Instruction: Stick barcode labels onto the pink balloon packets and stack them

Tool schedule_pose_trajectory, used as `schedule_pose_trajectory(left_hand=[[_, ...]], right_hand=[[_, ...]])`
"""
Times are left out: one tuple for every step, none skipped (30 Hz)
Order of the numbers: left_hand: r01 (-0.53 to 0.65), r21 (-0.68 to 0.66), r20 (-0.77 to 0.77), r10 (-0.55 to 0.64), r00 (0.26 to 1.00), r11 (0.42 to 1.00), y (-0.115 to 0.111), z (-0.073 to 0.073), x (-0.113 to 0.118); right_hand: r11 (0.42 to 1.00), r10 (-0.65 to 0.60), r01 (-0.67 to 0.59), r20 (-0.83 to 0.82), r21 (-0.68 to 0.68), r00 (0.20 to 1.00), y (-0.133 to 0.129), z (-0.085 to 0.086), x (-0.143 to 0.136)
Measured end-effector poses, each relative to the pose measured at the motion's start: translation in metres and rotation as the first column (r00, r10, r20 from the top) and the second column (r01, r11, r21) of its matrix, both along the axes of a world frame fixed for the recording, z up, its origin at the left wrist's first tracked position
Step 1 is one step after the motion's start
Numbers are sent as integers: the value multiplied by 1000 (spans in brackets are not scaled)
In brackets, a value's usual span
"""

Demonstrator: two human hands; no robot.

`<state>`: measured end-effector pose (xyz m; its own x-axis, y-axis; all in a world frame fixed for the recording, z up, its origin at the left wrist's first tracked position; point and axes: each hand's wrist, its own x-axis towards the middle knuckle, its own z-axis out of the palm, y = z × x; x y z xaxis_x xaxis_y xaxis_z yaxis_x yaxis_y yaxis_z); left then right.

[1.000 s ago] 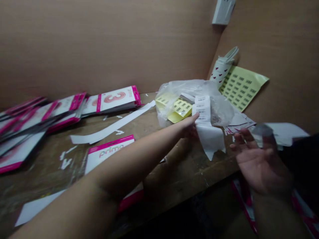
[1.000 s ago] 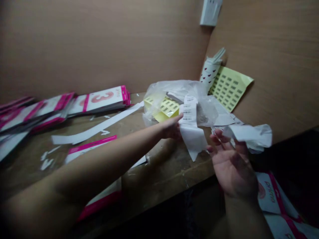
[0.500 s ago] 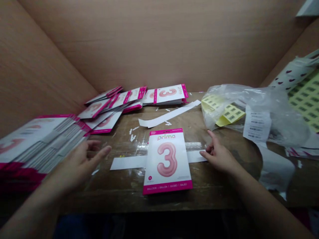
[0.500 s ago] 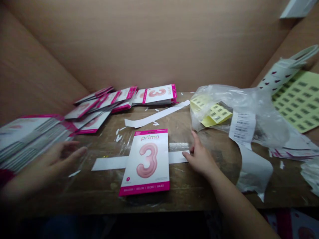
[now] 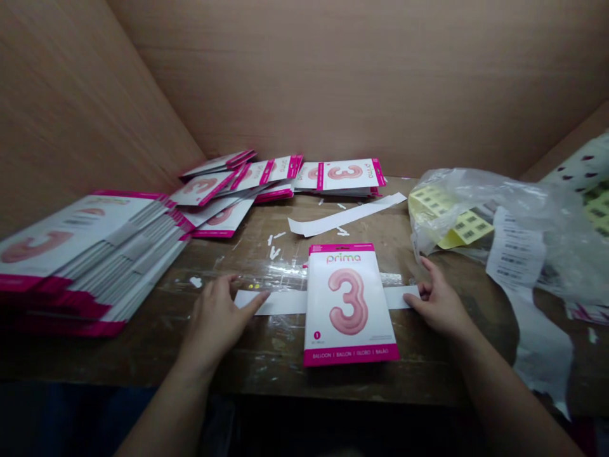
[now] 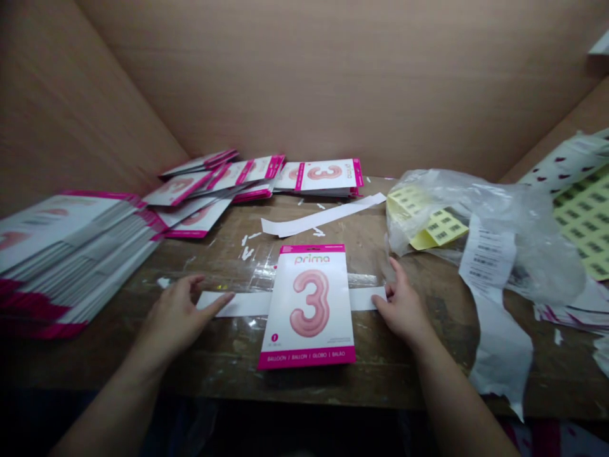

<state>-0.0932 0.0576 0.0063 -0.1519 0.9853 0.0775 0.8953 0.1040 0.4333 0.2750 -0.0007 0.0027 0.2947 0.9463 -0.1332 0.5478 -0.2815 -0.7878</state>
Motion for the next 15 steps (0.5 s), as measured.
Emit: schedule_pose_trajectory(left_hand=[[46,-51,-82,-50,995,998,0,0,-2],[97,-111,-134,-111,985,989,1,0,-4],[146,-164,-162,-172,972,976,1,1,-5],[189,-209,-157,-224,962,959,1,3,-5],[217,-241,-114,-250,961,946,1,6,-4],[230,-262,-43,-249,968,937,0,9,-2],[220,-261,44,-216,975,940,-1,13,1],[183,-236,131,-156,979,954,-3,17,6],[131,-191,213,-89,973,973,-6,21,12],[79,-136,285,-38,958,988,-9,25,20],[45,-79,338,-16,941,996,-12,29,29],[36,-22,366,-26,930,999,-16,32,40],[54,35,373,-63,926,998,-19,35,51],[102,92,352,-128,927,991,-21,37,64],[169,152,304,-209,929,974,-23,39,76]], right_hand=[[1000,5,-5,-9,-4,1000,0,-1,1],[1000,8,-8,-19,-8,1000,0,-1,1],[1000,8,-8,-25,-11,1000,0,-2,2],[1000,4,-4,-25,-13,1000,-1,-2,2],[1000,2,-2,-21,-15,1000,-1,-2,2],[1000,-1,1,-16,-12,1000,-2,-1,2],[1000,-7,7,-6,-1,1000,-3,1,1],[1000,-19,19,10,18,1000,-5,4,-2],[998,-36,35,36,46,999,-6,9,-6],[995,-61,55,76,83,995,-8,15,-12],[990,-88,73,126,119,988,-9,22,-19],[985,-111,84,181,152,977,-10,29,-28],[980,-125,83,238,180,963,-11,37,-39],[976,-130,70,292,207,947,-12,43,-49],[971,-126,45,346,234,930,-12,47,-60]])
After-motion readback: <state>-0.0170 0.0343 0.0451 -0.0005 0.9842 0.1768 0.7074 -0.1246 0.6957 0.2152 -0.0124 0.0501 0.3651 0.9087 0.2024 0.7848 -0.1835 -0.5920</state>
